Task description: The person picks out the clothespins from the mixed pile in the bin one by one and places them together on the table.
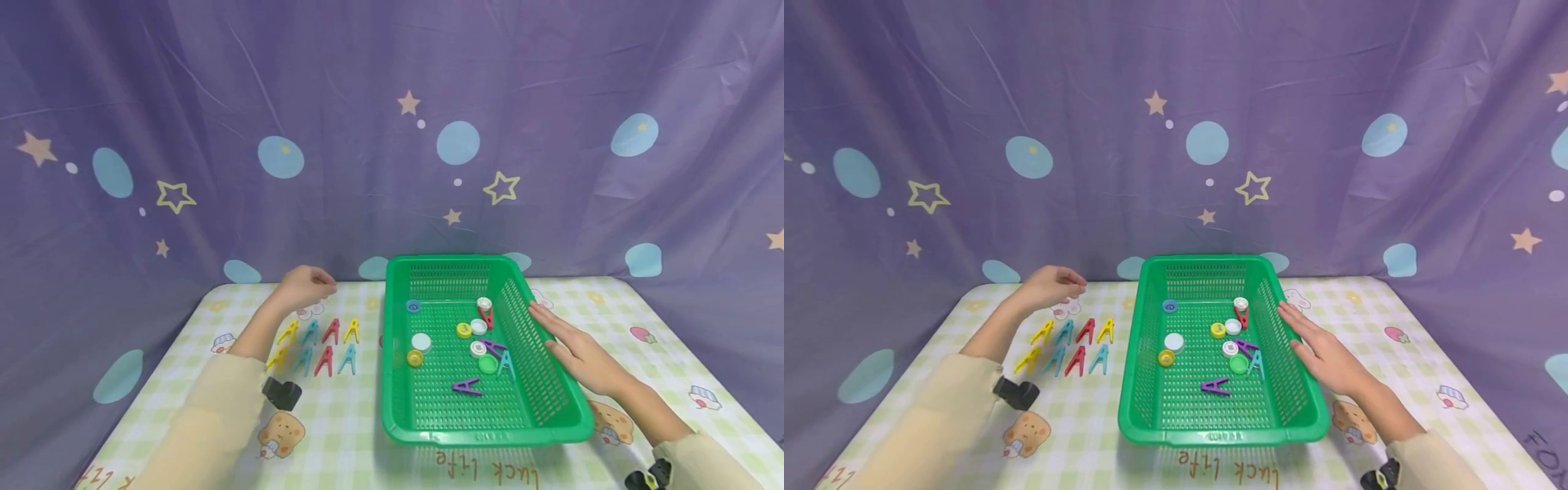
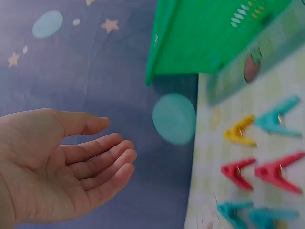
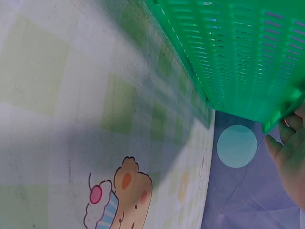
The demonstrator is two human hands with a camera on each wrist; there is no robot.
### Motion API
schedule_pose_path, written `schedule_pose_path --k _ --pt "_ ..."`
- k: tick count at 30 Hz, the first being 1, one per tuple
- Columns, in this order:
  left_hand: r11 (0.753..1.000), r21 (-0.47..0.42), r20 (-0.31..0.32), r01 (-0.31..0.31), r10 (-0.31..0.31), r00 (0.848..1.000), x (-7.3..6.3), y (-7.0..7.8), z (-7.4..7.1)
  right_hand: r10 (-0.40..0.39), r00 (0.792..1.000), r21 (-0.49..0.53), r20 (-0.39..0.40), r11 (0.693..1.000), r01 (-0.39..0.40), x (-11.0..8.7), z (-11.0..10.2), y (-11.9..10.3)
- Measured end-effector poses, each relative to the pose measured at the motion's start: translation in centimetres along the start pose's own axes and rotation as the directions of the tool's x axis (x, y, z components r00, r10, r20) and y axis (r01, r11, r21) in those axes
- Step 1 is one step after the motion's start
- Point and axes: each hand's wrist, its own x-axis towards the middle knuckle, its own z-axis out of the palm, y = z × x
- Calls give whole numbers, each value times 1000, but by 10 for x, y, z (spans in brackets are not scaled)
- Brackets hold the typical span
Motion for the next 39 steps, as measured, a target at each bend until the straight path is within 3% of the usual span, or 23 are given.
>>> schedule_pose_path --k 6,15,25,32,39 --pt "999 -24 14 -33 33 999 14 29 15 3 1000 2 2 1000 -3 -2 1 2" --pt "995 10 70 -96 95 993 34 79 43 3 1000 0 1 1000 -3 -3 0 3" --pt "972 103 195 -210 188 963 55 127 93 5 1000 -1 1 1000 -5 -3 0 4" --pt "960 154 290 -235 184 939 67 146 135 5 1000 -2 8 1000 -5 -1 0 3" --pt "961 207 342 -185 106 934 71 159 177 -30 999 0 -11 1000 30 1 -1 3"
